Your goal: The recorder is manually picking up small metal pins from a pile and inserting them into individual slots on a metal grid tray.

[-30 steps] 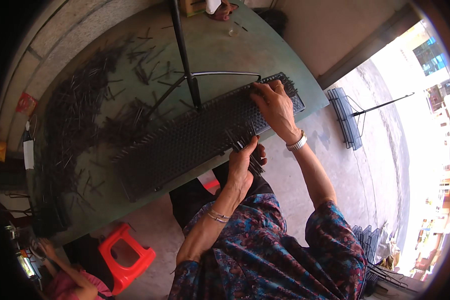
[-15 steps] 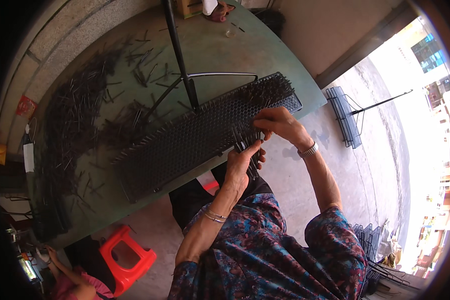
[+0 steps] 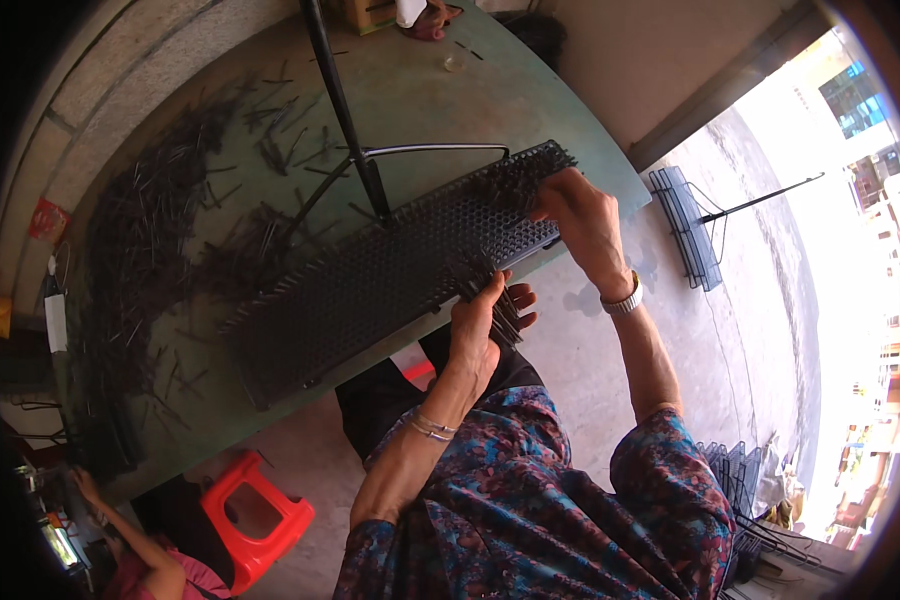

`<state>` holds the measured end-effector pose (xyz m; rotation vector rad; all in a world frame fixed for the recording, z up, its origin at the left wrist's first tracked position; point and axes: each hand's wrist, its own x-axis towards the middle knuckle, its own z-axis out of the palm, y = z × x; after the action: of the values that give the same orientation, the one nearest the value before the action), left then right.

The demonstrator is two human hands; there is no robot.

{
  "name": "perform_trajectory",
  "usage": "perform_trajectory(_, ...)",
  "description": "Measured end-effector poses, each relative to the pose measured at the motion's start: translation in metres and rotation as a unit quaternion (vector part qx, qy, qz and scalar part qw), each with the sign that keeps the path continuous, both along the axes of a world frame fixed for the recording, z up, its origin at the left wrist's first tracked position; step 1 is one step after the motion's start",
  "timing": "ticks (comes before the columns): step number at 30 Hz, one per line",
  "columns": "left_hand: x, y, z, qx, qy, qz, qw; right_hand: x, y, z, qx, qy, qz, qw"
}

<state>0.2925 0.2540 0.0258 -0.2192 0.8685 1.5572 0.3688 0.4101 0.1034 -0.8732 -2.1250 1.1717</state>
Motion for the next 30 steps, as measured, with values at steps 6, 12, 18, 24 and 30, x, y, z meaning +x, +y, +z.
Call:
perform_trajectory(6, 0.003, 0.002, 0.002, -0.005, -0.034, 0.018, 0.999, -0.019, -0.001, -0.015, 0.142, 0.058, -0.077, 0.985)
perform_trajectory(12, 0.003, -0.001, 0.001, -0.026, -0.017, 0.022, 0.999, -0.021, 0.001, -0.02, 0.21, 0.014, -0.065, 0.976)
perform_trajectory(18, 0.004, -0.002, 0.001, -0.02, 0.03, 0.01, 0.999, -0.026, 0.014, -0.03, 0.195, -0.061, -0.029, 0.978)
perform_trajectory(24, 0.003, -0.002, 0.004, -0.02, 0.038, 0.019, 0.999, -0.035, 0.015, -0.022, 0.341, -0.097, -0.007, 0.935)
perform_trajectory(30, 0.004, -0.004, 0.004, -0.01, 0.032, 0.023, 0.999, -0.035, 0.019, -0.015, 0.312, -0.087, 0.098, 0.941)
